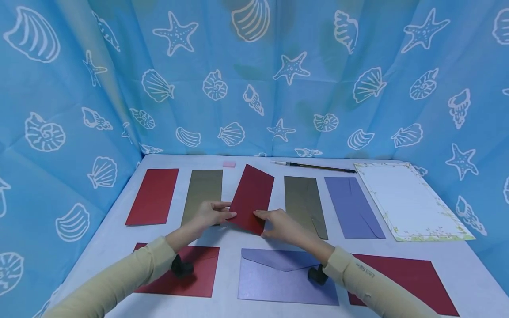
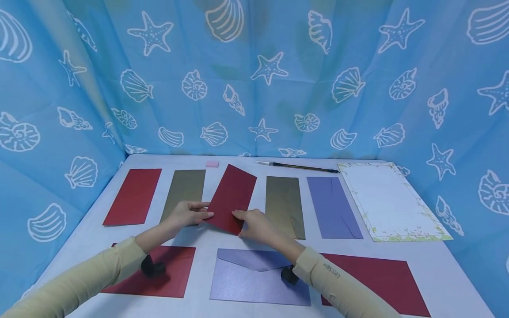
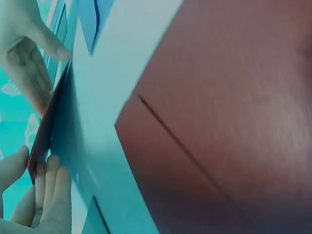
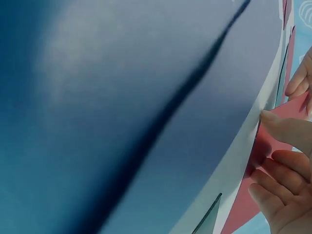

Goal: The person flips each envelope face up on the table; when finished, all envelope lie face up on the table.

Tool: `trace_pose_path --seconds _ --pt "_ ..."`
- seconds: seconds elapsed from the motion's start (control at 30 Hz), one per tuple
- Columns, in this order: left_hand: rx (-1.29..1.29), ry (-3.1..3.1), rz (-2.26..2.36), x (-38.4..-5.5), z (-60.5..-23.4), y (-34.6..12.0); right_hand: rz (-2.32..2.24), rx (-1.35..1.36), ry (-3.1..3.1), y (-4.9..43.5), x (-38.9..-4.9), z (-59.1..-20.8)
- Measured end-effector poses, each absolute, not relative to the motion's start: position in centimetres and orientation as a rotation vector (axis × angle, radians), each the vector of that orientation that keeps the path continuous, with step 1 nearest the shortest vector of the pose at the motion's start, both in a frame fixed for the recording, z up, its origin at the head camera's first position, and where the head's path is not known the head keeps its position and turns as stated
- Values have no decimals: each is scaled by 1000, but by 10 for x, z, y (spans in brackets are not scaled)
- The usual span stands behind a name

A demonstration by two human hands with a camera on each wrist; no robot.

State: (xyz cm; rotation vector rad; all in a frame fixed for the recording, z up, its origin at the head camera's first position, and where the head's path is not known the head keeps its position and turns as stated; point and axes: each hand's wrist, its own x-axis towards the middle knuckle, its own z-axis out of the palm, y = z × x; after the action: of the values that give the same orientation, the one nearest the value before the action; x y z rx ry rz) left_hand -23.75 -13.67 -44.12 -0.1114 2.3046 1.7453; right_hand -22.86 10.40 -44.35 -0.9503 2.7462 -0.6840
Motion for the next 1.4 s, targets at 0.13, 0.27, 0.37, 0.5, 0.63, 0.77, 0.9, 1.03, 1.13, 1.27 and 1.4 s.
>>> trace_pose_path --seconds 0.13,0.27,0.37,0.5,0.63,0.77,0.9,1.03,1.13,1.27,1.4 --pt "-140 2330 1783 -235 -443 -131 -736 -949 2739 105 -234 -439" --pt "-101 2316 1853 -232 -444 -129 -897 -734 2770 100 -253 -421" --pt "-52 2274 1926 -229 -443 -128 -1014 -480 2825 92 -274 -405" --pt "-29 2324 1944 -226 -442 -123 -1075 -247 2869 83 -298 -392" --pt "6 2446 1891 -224 -439 -117 -1133 -94 2842 79 -313 -386" --pt "112 2524 1866 -222 -436 -114 -1164 -8 2832 76 -321 -381" --pt "226 2506 1907 -221 -433 -112 -1135 4 2863 72 -324 -378" --pt "315 2511 1919 -217 -428 -109 -1144 7 2865 70 -326 -377" --pt "375 2559 1877 -213 -422 -106 -1209 22 2832 70 -327 -379" --pt "483 2654 1798 -208 -414 -104 -1373 54 2730 71 -327 -378" --pt "656 2772 1697 -206 -407 -104 -1518 39 2633 71 -323 -376"
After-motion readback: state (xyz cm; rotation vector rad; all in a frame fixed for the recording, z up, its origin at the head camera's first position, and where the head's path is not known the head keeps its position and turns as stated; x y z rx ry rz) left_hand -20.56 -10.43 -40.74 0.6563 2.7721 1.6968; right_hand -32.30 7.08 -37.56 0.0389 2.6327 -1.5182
